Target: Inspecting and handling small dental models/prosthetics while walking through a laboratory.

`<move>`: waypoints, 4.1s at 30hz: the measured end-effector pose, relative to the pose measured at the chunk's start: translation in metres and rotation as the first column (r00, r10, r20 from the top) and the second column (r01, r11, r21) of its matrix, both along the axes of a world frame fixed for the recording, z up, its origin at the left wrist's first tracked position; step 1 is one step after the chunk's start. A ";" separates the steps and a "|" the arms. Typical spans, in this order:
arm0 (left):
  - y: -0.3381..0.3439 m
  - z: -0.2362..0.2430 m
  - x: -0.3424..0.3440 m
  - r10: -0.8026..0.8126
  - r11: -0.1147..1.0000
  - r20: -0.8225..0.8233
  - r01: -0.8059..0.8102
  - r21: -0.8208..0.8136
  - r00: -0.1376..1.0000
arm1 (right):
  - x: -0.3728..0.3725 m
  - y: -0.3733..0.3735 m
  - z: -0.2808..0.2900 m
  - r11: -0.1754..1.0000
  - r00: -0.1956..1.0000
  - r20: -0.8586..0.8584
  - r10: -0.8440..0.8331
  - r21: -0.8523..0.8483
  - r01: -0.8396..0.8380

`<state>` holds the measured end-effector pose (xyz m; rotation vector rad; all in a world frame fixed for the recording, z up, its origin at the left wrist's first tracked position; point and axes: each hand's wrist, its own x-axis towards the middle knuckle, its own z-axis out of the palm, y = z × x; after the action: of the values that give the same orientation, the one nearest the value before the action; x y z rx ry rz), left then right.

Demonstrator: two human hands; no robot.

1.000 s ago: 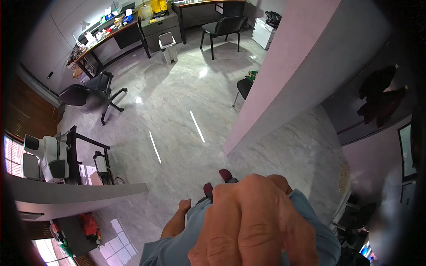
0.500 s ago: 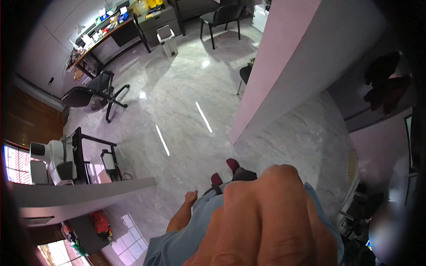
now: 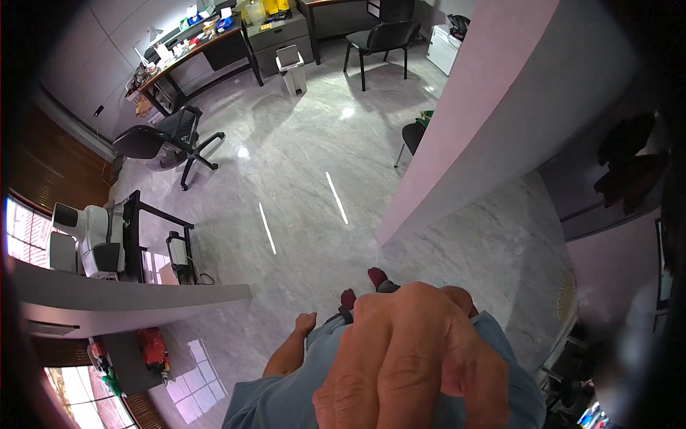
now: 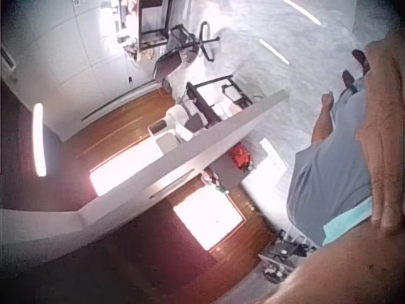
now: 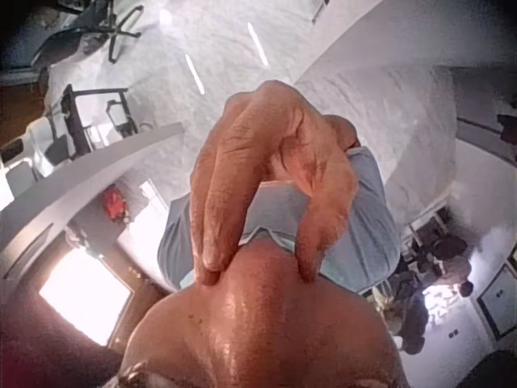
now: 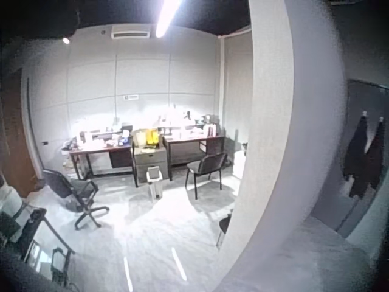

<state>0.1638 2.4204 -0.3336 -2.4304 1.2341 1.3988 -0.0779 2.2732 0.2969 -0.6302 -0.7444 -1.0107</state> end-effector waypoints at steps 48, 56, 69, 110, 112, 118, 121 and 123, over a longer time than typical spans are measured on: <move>0.007 -0.025 0.030 -0.061 0.998 -0.008 0.061 -0.005 0.998 | 0.005 0.035 -0.015 0.951 0.981 -0.076 -0.179 -0.270 0.153; -0.009 -0.045 0.018 -0.156 0.988 -0.003 0.156 0.008 0.988 | 0.001 0.048 -0.002 0.921 0.858 -0.353 -0.372 -0.027 0.388; -0.003 -0.023 0.025 -0.058 0.998 0.035 0.058 0.004 0.998 | -0.014 0.043 0.006 0.918 0.869 -0.303 -0.391 -0.056 0.393; -0.161 0.028 -0.341 -0.476 0.872 0.052 0.464 0.153 0.878 | -0.480 -0.023 -0.194 0.406 0.857 -0.280 -0.432 0.789 0.462; -0.184 0.028 -0.360 -0.506 0.858 0.007 0.503 0.103 0.863 | -0.497 -0.021 -0.190 0.402 0.843 -0.270 -0.465 0.784 0.473; -0.246 0.007 -0.408 -0.508 0.853 -0.062 0.511 0.105 0.859 | -0.519 -0.032 -0.184 0.350 0.800 -0.273 -0.534 0.791 0.502; -0.275 -0.008 -0.429 -0.632 0.762 -0.016 0.625 0.168 0.775 | -0.536 -0.042 -0.187 0.324 0.769 -0.327 -0.549 0.765 0.557; -0.296 -0.013 -0.445 -0.637 0.765 0.011 0.630 0.130 0.771 | -0.555 -0.049 -0.191 0.303 0.724 -0.357 -0.590 0.734 0.608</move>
<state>-0.2811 2.1248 -0.3463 -1.6859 1.6824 1.1381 -0.6329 2.2238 0.1063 -0.0357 0.1221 -1.8997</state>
